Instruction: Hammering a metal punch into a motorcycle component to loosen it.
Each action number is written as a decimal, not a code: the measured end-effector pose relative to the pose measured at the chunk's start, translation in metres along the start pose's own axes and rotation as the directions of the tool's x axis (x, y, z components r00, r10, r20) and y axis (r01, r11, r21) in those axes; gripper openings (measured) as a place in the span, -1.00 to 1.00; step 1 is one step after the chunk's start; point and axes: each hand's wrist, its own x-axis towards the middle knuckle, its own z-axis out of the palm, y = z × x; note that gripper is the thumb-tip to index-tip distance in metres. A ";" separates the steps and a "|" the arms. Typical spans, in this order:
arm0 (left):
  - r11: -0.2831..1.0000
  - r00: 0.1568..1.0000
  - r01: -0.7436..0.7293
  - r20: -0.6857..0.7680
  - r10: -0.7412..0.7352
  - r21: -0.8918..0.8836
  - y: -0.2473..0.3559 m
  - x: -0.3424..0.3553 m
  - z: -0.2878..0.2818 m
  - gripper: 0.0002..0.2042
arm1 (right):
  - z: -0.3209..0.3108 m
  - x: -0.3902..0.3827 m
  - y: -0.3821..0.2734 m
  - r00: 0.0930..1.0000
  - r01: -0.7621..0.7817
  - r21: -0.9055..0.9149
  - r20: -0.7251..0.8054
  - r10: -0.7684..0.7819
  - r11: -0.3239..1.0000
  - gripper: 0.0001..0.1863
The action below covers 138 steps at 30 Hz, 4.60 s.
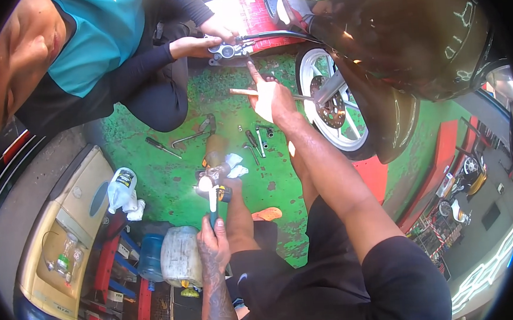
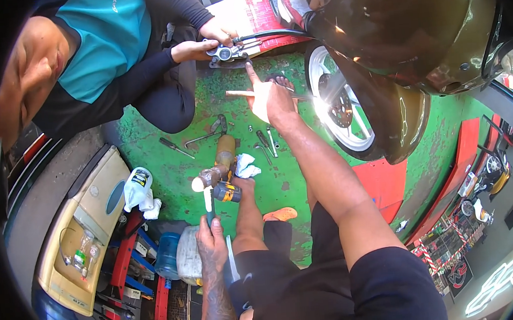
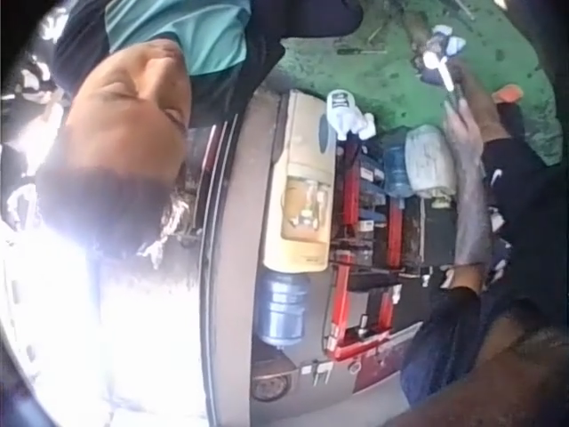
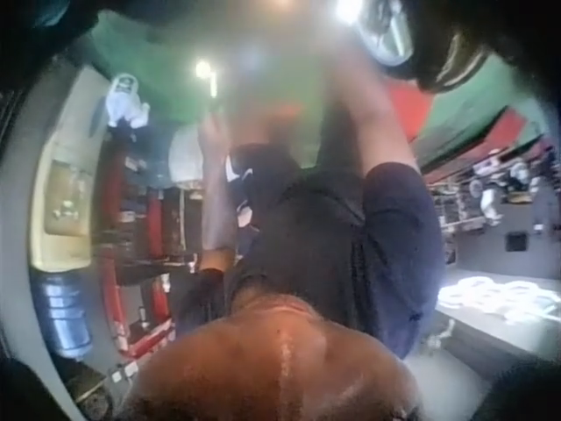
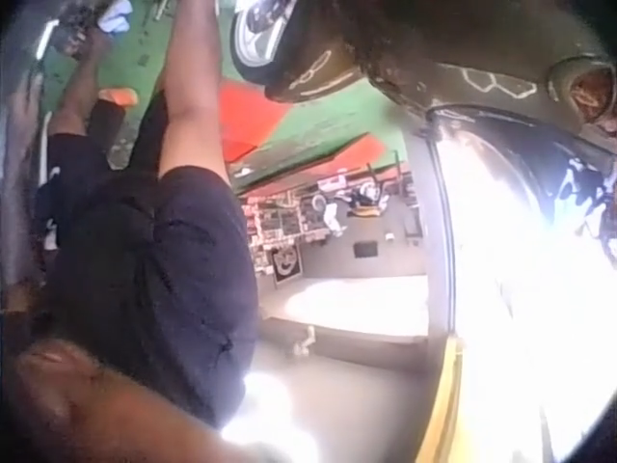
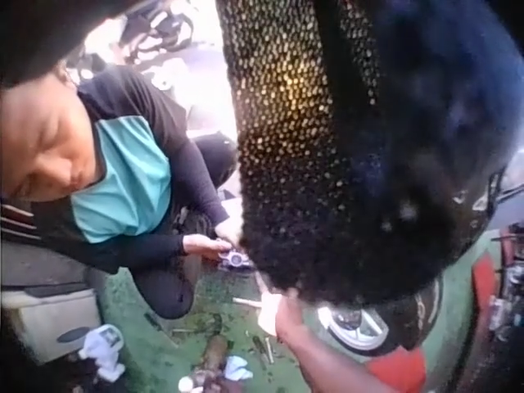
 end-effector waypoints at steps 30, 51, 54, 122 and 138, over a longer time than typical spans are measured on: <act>0.880 0.997 -0.056 -0.064 0.029 -0.471 0.012 0.004 0.014 -0.74 | -0.052 -0.041 -0.068 0.715 0.680 0.585 -0.662 -0.224 0.441 -0.63; 0.963 0.979 -0.180 -0.135 0.155 -0.199 0.090 0.040 -0.016 -0.58 | -0.043 0.022 -0.066 0.608 0.688 0.575 -0.790 0.082 0.442 -0.57; 0.961 0.951 -0.262 -0.193 0.243 -0.085 0.108 0.048 -0.019 -0.56 | -0.043 0.025 -0.064 0.598 0.687 0.595 -0.789 0.139 0.417 -0.57; 0.902 0.930 -0.254 -0.343 0.129 -0.348 0.032 0.034 -0.028 -0.65 | -0.028 0.038 -0.132 0.601 0.762 0.564 -0.799 -0.024 0.317 -0.56; 0.648 0.784 -0.600 -0.504 0.362 -0.469 0.115 0.043 -0.081 -0.71 | -0.027 0.039 -0.137 0.601 0.738 0.550 -0.799 -0.012 0.391 -0.58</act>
